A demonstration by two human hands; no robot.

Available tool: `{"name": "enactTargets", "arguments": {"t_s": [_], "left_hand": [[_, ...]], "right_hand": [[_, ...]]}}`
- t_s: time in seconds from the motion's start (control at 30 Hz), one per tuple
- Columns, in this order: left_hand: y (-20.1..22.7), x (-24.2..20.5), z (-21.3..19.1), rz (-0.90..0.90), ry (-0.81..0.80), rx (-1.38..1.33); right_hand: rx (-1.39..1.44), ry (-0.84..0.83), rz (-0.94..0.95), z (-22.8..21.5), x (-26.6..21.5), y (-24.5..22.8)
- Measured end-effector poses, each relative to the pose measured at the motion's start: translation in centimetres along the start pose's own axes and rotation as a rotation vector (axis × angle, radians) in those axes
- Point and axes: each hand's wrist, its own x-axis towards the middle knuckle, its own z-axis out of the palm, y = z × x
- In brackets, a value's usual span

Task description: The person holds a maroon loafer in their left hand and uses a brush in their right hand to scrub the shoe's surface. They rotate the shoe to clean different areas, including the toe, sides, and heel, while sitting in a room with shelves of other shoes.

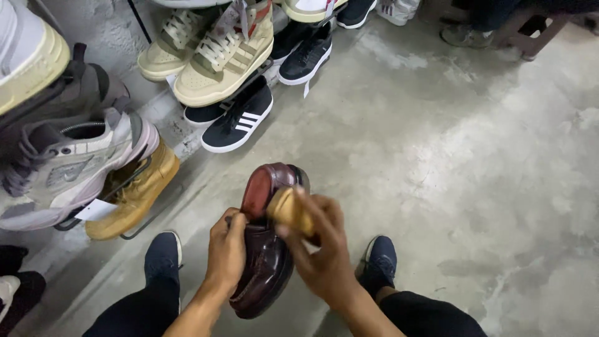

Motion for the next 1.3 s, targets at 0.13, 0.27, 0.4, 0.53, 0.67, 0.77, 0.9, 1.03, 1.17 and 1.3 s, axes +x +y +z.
{"name": "enactTargets", "arguments": {"t_s": [0.13,0.27,0.4,0.53,0.67,0.77,0.9,1.03,1.17,1.3], "left_hand": [[-0.9,0.9,-0.3,0.031,0.001,0.020],[-0.6,0.1,-0.2,0.083,0.016,0.075],[-1.6,0.4,-0.5,0.098,-0.006,0.031],[-0.9,0.5,-1.1,0.093,0.011,0.057],[-1.4,0.4,-1.6,0.220,-0.004,0.094],[0.1,-0.4,-0.7,0.089,-0.006,0.063],[-0.1,0.0,-0.8,0.028,0.021,0.006],[-0.6,1.0,-0.9,0.181,0.049,0.084],[2.2,-1.5,-1.1,-0.032,-0.061,0.037],[0.9,-0.8,-1.0,0.000,-0.103,0.003]], "right_hand": [[-0.022,-0.085,-0.027,-0.7,0.4,1.4],[-0.260,0.121,0.006,-0.9,1.1,2.1],[-0.088,0.003,-0.110,-0.1,0.8,-0.1],[-0.266,-0.191,-0.187,-0.6,-0.1,1.0],[-0.197,-0.036,0.053,-0.7,0.5,1.6],[-0.205,-0.041,0.101,-1.2,1.1,1.2],[-0.064,-0.206,0.054,-0.4,0.8,-1.3],[-0.148,-0.194,0.027,-1.2,1.3,0.5],[-0.310,0.070,0.012,-1.0,1.8,1.9],[-0.294,0.094,-0.053,0.0,0.9,1.5]]}}
